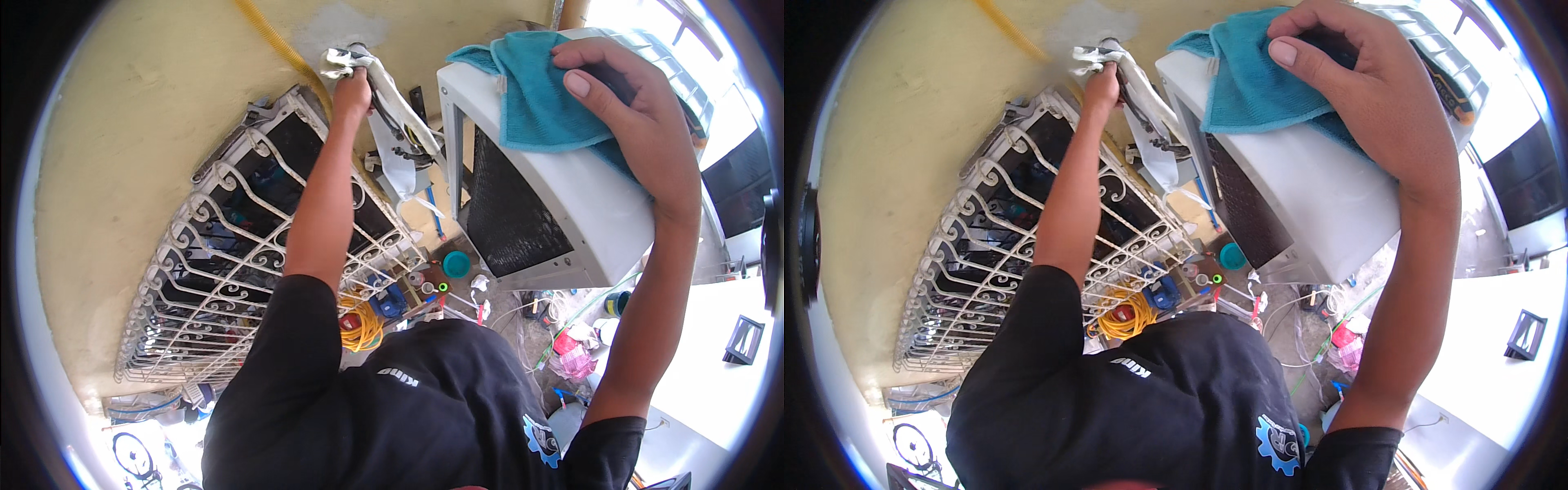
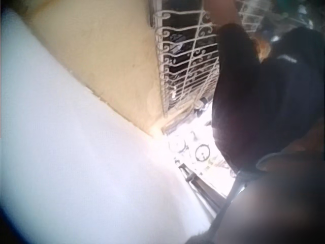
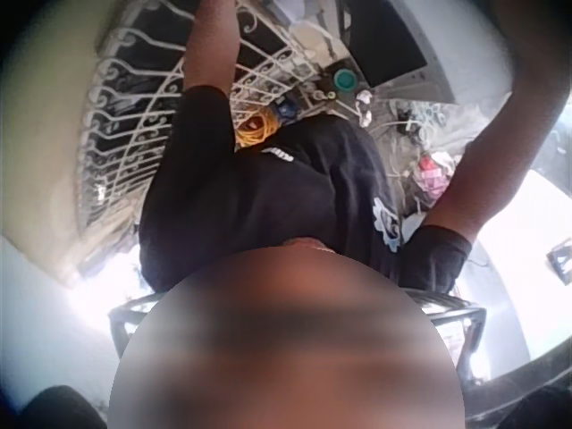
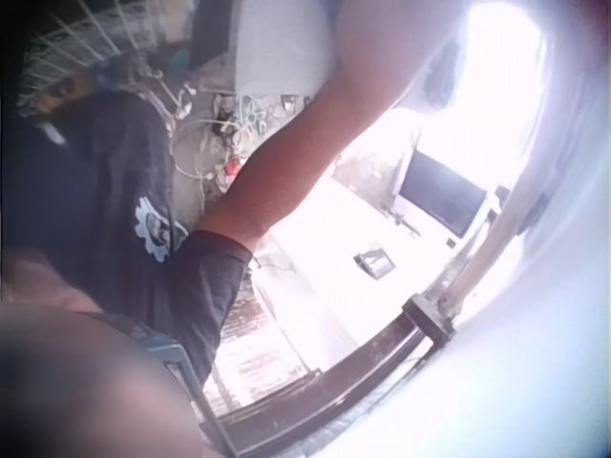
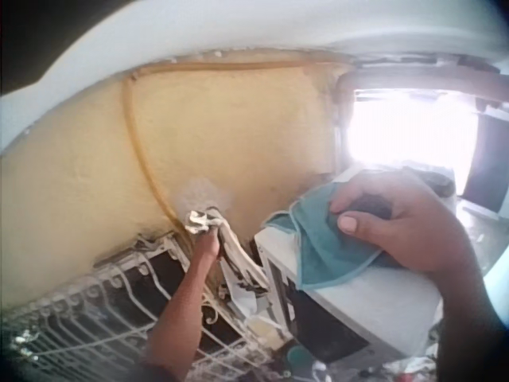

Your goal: The person works on an outdoor air conditioner unit mounted on a wall. They use a wrench to tighten connections on the refrigerant lines, wipe the area with a cloth, and then remove the front grille to expose the fan and internal components.

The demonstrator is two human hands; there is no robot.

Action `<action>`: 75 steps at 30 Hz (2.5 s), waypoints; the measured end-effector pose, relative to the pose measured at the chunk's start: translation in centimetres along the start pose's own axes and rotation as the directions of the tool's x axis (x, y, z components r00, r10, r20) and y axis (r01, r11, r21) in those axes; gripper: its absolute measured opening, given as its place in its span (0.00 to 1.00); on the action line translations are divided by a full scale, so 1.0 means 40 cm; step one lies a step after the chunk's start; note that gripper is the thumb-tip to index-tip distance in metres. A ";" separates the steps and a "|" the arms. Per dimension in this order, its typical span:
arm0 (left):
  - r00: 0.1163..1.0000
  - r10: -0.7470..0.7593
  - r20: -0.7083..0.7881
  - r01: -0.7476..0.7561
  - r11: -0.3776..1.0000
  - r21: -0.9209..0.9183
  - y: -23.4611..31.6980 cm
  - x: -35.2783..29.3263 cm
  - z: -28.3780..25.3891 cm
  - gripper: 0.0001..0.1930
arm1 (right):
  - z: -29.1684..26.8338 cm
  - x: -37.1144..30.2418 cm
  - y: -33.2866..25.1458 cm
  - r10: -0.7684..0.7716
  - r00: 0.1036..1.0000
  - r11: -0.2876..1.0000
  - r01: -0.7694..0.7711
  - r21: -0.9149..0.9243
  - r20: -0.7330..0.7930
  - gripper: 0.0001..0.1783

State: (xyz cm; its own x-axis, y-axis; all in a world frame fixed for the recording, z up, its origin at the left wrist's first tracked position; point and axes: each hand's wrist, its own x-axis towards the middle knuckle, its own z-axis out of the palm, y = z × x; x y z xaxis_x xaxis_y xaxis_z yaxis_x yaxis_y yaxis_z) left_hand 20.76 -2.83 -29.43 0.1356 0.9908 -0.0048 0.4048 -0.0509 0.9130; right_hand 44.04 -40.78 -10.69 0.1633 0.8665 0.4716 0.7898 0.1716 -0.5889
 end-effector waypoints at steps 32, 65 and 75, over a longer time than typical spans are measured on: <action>0.273 0.287 0.918 -0.951 -0.065 0.303 0.237 0.138 -0.173 0.20 | 0.887 0.366 0.038 0.512 0.854 0.829 -0.461 0.317 -0.097 0.19; 0.291 0.413 0.863 -0.954 0.192 0.230 0.244 0.126 -0.172 0.25 | 0.909 0.391 -0.053 0.544 0.838 0.832 -0.532 0.159 -0.044 0.13; 0.266 0.368 0.891 -0.951 0.254 0.179 0.272 0.115 -0.156 0.21 | 0.896 0.435 -0.029 0.762 0.644 0.505 -0.652 0.566 0.062 0.24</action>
State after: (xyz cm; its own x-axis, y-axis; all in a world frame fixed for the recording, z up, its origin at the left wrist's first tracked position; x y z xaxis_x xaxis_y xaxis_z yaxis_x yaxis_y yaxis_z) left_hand 20.14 1.97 -16.99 0.9908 0.1325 -0.0294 0.1355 -0.9772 0.1637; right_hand 24.77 -9.13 -25.31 0.6707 0.7180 -0.1860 -0.0421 -0.2134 -0.9761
